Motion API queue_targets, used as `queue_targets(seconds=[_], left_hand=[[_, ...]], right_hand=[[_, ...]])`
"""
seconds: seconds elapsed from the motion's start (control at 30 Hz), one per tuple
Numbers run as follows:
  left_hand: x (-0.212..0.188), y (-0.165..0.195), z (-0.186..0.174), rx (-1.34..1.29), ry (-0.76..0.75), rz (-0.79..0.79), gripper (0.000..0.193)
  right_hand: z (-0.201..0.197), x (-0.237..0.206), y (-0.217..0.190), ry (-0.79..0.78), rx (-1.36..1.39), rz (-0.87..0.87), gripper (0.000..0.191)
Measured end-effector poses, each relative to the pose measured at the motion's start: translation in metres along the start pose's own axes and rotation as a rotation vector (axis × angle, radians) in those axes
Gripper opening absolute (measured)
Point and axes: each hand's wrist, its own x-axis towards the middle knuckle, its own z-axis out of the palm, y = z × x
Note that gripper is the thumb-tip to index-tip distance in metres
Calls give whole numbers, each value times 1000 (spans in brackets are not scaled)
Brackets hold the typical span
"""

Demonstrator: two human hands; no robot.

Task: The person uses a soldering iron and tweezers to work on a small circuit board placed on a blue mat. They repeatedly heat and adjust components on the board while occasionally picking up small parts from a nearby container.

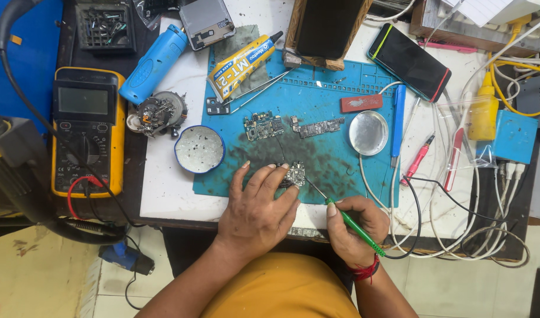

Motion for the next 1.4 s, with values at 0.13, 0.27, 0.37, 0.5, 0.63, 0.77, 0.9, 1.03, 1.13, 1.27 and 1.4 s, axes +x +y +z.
queue_targets(seconds=[0.13, 0.27, 0.37, 0.5, 0.63, 0.77, 0.9, 1.03, 1.13, 1.27, 1.4], left_hand=[[0, 0, 0, 6, -5, 1, 27], [0, 0, 0, 11, -4, 1, 26], [0, 0, -1, 10, -3, 3, 26], [0, 0, -1, 16, -1, 11, 26], [1, 0, -2, 22, 7, 15, 26], [1, 0, -2, 19, 8, 15, 26], [0, 0, -1, 22, 8, 18, 25], [-4, -1, 2, -12, 13, 0, 28], [-7, -3, 4, -19, 57, -41, 34], [-6, -5, 6, 0, 159, -119, 44], [-5, -4, 5, -1, 168, -174, 51]], right_hand=[[0, 0, 1, 0, 4, 3, 11], [1, 1, 0, 1, -14, 6, 11], [1, 1, -1, 1, -30, 5, 11], [1, 1, -2, 2, -25, 21, 12], [3, 1, -3, -1, -4, 23, 12], [4, 1, -3, -1, 13, 29, 12], [5, -1, 1, 17, -13, 14, 14], [1, -5, 4, 52, 31, -4, 13], [2, -6, 3, 84, 26, -6, 14], [0, 0, -10, 97, -32, 4, 13], [-11, 10, -29, 60, -230, 45, 11]])
